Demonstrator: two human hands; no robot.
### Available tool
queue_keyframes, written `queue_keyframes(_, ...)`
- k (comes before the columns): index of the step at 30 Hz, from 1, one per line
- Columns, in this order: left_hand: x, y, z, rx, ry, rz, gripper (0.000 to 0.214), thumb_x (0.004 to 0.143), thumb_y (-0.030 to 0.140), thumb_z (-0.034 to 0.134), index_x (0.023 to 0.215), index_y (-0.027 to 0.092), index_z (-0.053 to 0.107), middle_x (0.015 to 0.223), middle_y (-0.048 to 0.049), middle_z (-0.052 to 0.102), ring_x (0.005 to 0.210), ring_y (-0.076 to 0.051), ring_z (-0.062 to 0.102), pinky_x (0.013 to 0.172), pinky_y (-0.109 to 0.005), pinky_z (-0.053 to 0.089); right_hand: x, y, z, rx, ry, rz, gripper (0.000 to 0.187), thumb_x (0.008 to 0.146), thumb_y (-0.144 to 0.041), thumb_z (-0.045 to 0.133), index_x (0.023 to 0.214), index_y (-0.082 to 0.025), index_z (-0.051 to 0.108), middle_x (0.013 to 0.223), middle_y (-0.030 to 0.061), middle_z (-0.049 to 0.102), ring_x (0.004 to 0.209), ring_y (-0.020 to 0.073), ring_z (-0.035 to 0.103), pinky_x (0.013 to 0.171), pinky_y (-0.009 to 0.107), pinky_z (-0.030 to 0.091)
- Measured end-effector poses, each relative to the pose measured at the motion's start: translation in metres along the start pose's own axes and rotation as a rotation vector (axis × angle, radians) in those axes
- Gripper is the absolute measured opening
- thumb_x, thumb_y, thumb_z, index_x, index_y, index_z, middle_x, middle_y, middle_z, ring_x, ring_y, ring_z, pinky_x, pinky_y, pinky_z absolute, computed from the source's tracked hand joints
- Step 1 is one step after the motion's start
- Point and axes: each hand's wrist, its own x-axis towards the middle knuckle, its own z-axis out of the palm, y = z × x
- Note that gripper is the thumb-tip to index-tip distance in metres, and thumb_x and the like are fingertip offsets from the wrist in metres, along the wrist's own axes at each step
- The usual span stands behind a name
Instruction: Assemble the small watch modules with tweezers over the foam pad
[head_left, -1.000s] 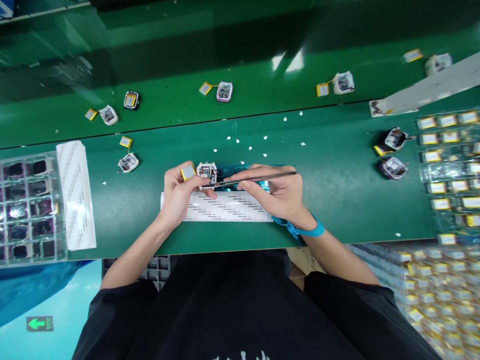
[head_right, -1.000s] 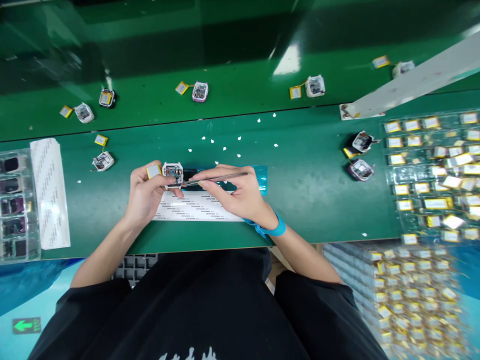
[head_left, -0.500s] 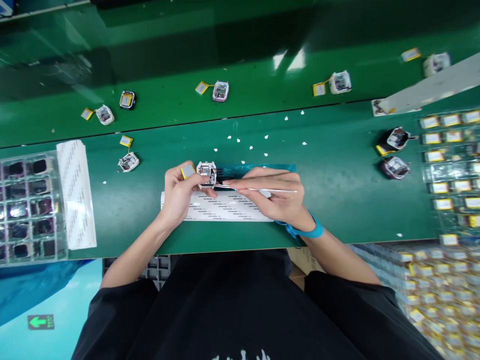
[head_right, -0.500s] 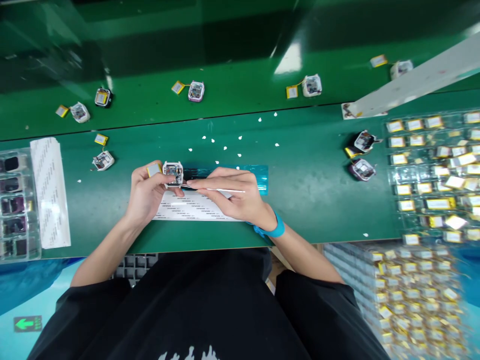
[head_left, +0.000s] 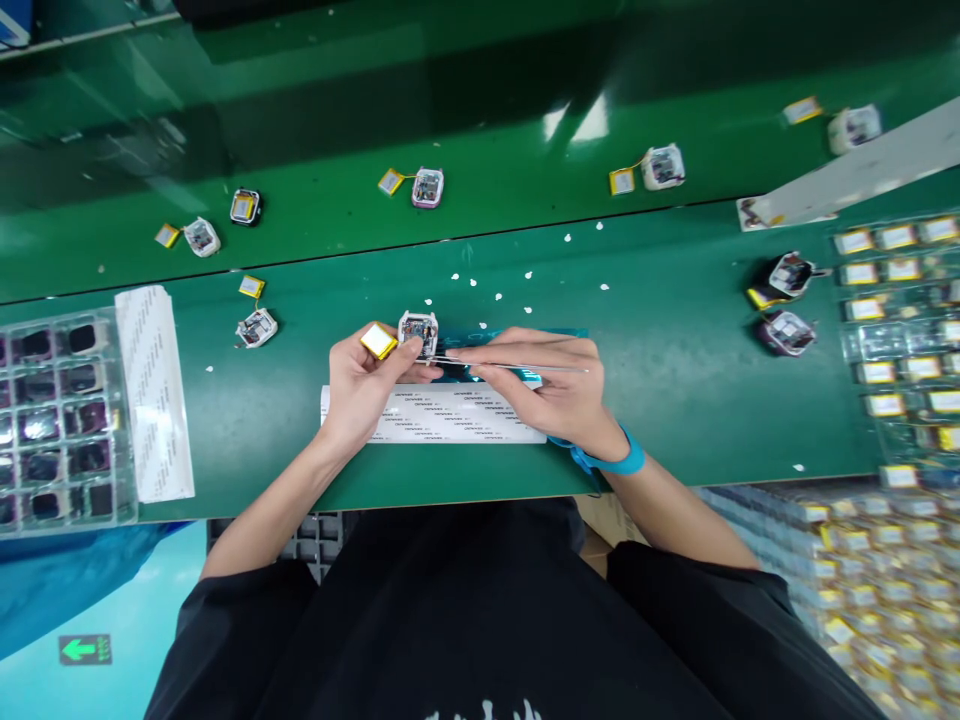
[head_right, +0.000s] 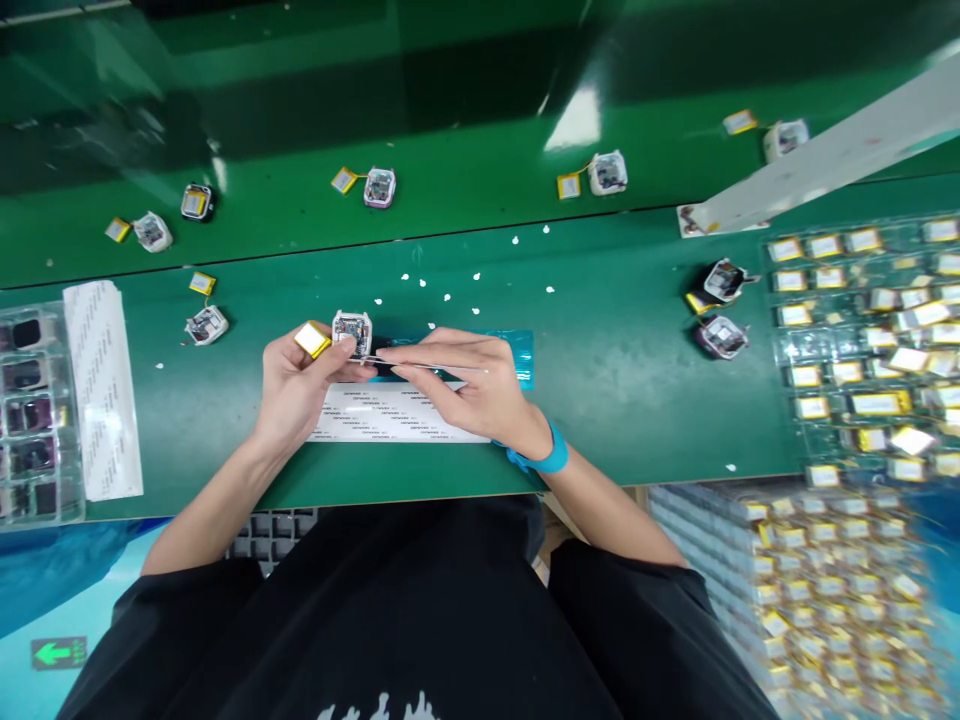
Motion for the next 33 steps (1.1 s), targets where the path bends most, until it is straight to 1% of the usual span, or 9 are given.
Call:
queue_keyframes(4, 0.001, -0.002, 0.0, 0.016, -0.001, 0.004, 0.032, 0.07, 0.037, 0.085, 0.075, 0.02, 0.057, 0.062, 0.0036, 0.066, 0.055, -0.018, 0.075, 0.055, -0.025, 0.065, 0.0, -0.002, -0.001, 0.012, 0.089, -0.042, 0.026, 0.09, -0.011, 0.067, 0.108, -0.026, 0.078, 0.093, 0.0039, 0.081, 0.07, 0.0177, 0.073, 0.058, 0.032, 0.06)
queue_keyframes(12, 0.0, -0.007, -0.002, 0.027, -0.027, 0.015, 0.032, 0.073, 0.041, 0.083, 0.084, 0.019, 0.062, 0.072, -0.0006, 0.073, 0.064, -0.019, 0.077, 0.065, -0.029, 0.068, 0.0, -0.001, 0.001, -0.085, 0.112, -0.079, 0.026, 0.089, -0.01, 0.069, 0.107, -0.025, 0.078, 0.089, 0.0033, 0.081, 0.066, 0.0172, 0.072, 0.056, 0.032, 0.06)
queue_keyframes(16, 0.02, -0.008, -0.014, 0.2, -0.002, 0.14, 0.031, 0.078, 0.037, 0.077, 0.099, 0.017, 0.065, 0.078, -0.003, 0.075, 0.062, -0.017, 0.075, 0.062, -0.028, 0.064, -0.001, -0.001, -0.003, -0.141, 0.208, -0.127, 0.036, 0.086, -0.005, 0.068, 0.113, -0.028, 0.076, 0.091, 0.0025, 0.081, 0.065, 0.0179, 0.072, 0.054, 0.032, 0.059)
queue_keyframes(19, 0.062, 0.002, -0.039, 0.58, 0.165, 0.383, 0.027, 0.083, 0.031, 0.069, 0.107, 0.018, 0.066, 0.085, -0.004, 0.076, 0.066, -0.017, 0.074, 0.063, -0.027, 0.059, -0.002, -0.002, -0.005, -0.18, 0.204, -0.191, 0.04, 0.085, -0.003, 0.069, 0.116, -0.029, 0.075, 0.093, 0.0019, 0.081, 0.067, 0.0185, 0.073, 0.055, 0.032, 0.06)
queue_keyframes(21, 0.096, 0.015, -0.06, 0.938, 0.355, 0.478, 0.025, 0.087, 0.031, 0.065, 0.108, 0.019, 0.068, 0.087, -0.0055, 0.076, 0.078, -0.021, 0.073, 0.075, -0.031, 0.057, -0.003, -0.003, -0.005, -0.203, 0.176, -0.223, 0.043, 0.085, -0.002, 0.068, 0.119, -0.027, 0.073, 0.095, 0.0025, 0.081, 0.069, 0.0187, 0.074, 0.058, 0.032, 0.062)
queue_keyframes(22, 0.112, 0.023, -0.07, 1.087, 0.418, 0.47, 0.023, 0.087, 0.03, 0.063, 0.106, 0.019, 0.069, 0.086, -0.0069, 0.076, 0.083, -0.024, 0.072, 0.081, -0.035, 0.055, -0.003, -0.003, -0.005, -0.218, 0.161, -0.24, 0.044, 0.085, -0.002, 0.068, 0.122, -0.027, 0.072, 0.095, 0.0027, 0.081, 0.07, 0.0185, 0.075, 0.059, 0.032, 0.062)
queue_keyframes(25, 0.143, 0.045, -0.096, 1.386, 0.423, 0.381, 0.022, 0.086, 0.031, 0.061, 0.099, 0.017, 0.072, 0.093, -0.0122, 0.075, 0.105, -0.033, 0.065, 0.094, -0.043, 0.049, -0.003, -0.002, -0.004, -0.282, 0.133, -0.318, 0.047, 0.087, -0.004, 0.069, 0.129, -0.026, 0.067, 0.095, 0.0023, 0.081, 0.068, 0.0171, 0.074, 0.059, 0.03, 0.063)
queue_keyframes(28, 0.144, 0.06, -0.121, 1.469, 0.465, 0.365, 0.027, 0.087, 0.031, 0.057, 0.104, 0.015, 0.07, 0.106, -0.0165, 0.072, 0.116, -0.037, 0.058, 0.102, -0.049, 0.045, -0.001, -0.001, -0.005, -0.31, 0.143, -0.376, 0.048, 0.086, -0.003, 0.069, 0.13, -0.022, 0.064, 0.094, 0.0038, 0.081, 0.067, 0.0159, 0.073, 0.06, 0.029, 0.063)
queue_keyframes(33, 0.125, 0.067, -0.169, 1.468, 0.795, 0.22, 0.034, 0.087, 0.041, 0.059, 0.104, 0.012, 0.066, 0.135, -0.0273, 0.056, 0.132, -0.048, 0.043, 0.106, -0.065, 0.037, 0.0, -0.002, -0.003, -0.287, 0.158, -0.398, 0.046, 0.086, -0.001, 0.069, 0.127, -0.019, 0.065, 0.094, 0.0052, 0.081, 0.074, 0.0167, 0.075, 0.063, 0.028, 0.064)
